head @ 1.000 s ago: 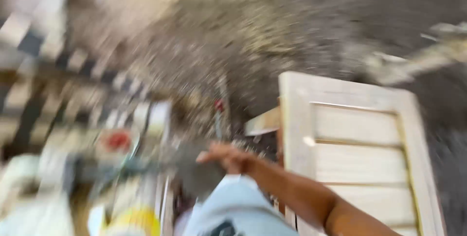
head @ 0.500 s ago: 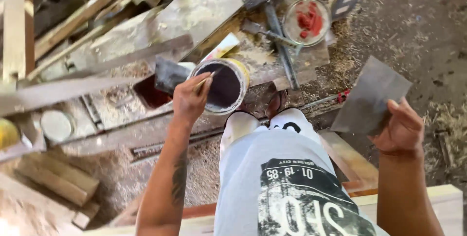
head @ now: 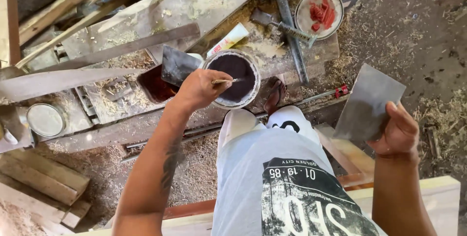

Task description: Sanding a wooden door panel and applying wood filler with a putty knife.

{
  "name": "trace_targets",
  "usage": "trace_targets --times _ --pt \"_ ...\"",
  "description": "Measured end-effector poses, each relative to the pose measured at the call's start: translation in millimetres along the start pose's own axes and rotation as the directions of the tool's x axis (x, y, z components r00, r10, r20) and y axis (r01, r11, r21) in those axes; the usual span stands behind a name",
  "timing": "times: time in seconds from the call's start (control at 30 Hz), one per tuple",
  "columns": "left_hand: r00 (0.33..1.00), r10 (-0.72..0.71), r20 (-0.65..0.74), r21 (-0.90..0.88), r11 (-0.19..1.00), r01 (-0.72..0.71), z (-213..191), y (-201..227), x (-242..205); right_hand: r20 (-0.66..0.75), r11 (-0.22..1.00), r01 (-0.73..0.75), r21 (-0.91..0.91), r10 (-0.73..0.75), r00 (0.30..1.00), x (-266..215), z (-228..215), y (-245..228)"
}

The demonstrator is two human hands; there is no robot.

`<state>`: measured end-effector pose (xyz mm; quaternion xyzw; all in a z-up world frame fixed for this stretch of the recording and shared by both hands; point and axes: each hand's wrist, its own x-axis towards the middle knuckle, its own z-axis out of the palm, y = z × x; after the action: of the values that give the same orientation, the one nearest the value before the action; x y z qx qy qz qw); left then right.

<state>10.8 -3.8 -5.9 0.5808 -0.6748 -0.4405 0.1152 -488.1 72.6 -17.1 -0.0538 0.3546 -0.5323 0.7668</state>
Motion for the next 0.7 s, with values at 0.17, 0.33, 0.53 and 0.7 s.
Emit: trace_targets --times 0.17,0.33,0.53,0.7 --pt "0.993 -0.021 0.116 0.011 1.0 0.02 -5 -15 -5 -0.041 1.0 0.02 0.011 -0.02 0.999 -18 14 38" --pt "0.983 -0.181 0.024 -0.293 0.939 0.18 -12 -38 -13 -0.09 0.998 0.032 0.054 -0.027 0.996 -37 13 75" --pt "0.914 -0.405 0.026 -0.67 0.672 0.317 -46 -58 -47 -0.042 0.995 0.029 0.1 -0.024 0.999 -37 32 120" --pt "0.919 -0.393 0.036 -0.865 0.449 0.226 -51 -94 -81 0.032 0.996 0.007 0.094 -0.01 0.999 -25 61 145"
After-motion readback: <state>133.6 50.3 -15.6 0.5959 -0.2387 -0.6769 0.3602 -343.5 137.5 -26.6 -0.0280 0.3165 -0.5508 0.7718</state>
